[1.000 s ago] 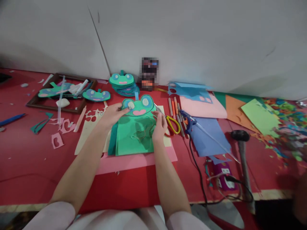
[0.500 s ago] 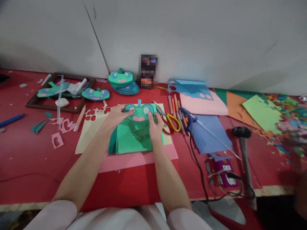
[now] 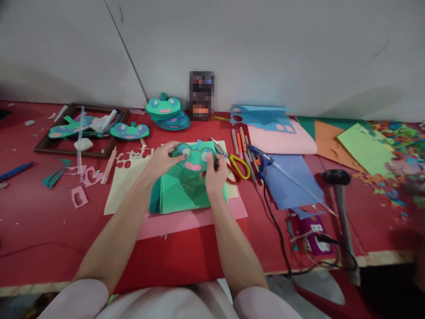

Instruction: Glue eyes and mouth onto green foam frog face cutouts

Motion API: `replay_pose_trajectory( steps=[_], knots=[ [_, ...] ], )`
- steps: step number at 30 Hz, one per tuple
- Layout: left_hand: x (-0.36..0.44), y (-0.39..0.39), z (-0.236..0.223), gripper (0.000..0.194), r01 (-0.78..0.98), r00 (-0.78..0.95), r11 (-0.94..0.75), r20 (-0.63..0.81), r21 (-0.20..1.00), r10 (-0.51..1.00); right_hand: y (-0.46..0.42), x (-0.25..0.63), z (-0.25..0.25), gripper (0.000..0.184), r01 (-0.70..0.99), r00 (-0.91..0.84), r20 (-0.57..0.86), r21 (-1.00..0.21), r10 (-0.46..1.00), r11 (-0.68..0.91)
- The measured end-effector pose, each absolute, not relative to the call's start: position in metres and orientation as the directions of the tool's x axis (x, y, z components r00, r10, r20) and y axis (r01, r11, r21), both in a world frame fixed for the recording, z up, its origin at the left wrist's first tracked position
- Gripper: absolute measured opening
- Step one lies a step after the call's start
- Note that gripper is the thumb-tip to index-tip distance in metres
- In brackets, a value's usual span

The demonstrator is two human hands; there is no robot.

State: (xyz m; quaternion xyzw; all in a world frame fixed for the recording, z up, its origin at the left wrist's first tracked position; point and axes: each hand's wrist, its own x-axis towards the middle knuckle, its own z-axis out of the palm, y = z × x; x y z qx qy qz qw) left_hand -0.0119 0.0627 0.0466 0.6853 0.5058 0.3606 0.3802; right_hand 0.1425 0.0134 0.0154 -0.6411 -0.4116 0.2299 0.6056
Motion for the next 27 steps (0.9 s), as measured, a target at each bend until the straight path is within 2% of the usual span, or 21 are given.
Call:
replay_pose_trajectory(
  steps=[11, 19, 22, 27],
  knots=[
    [-0.0135, 0.0633, 0.044, 0.036, 0.455, 0.264, -0.248, 0.137, 0.855, 0.955, 0.0175, 0.1428, 0.0147, 0.027, 0.372, 0.472, 0.259, -0.925, 0.843, 0.076],
    [-0.0133, 0.0617, 0.0505, 0.041, 0.383, 0.258, -0.2, 0.103, 0.902, 0.961, 0.0168, 0.1443, 0.0143, 0.025, 0.353, 0.462, 0.262, -0.931, 0.847, 0.096],
    [-0.0141, 0.0608, 0.0523, 0.047, 0.371, 0.275, -0.254, 0.156, 0.893, 0.949, 0.0168, 0.1444, 0.0135, 0.027, 0.334, 0.456, 0.254, -0.937, 0.853, 0.101],
    [-0.0151, 0.0609, 0.0515, 0.029, 0.457, 0.317, -0.366, 0.236, 0.81, 0.918, 0.0181, 0.1456, 0.0096, 0.031, 0.285, 0.486, 0.234, -0.953, 0.842, 0.1]
  ],
)
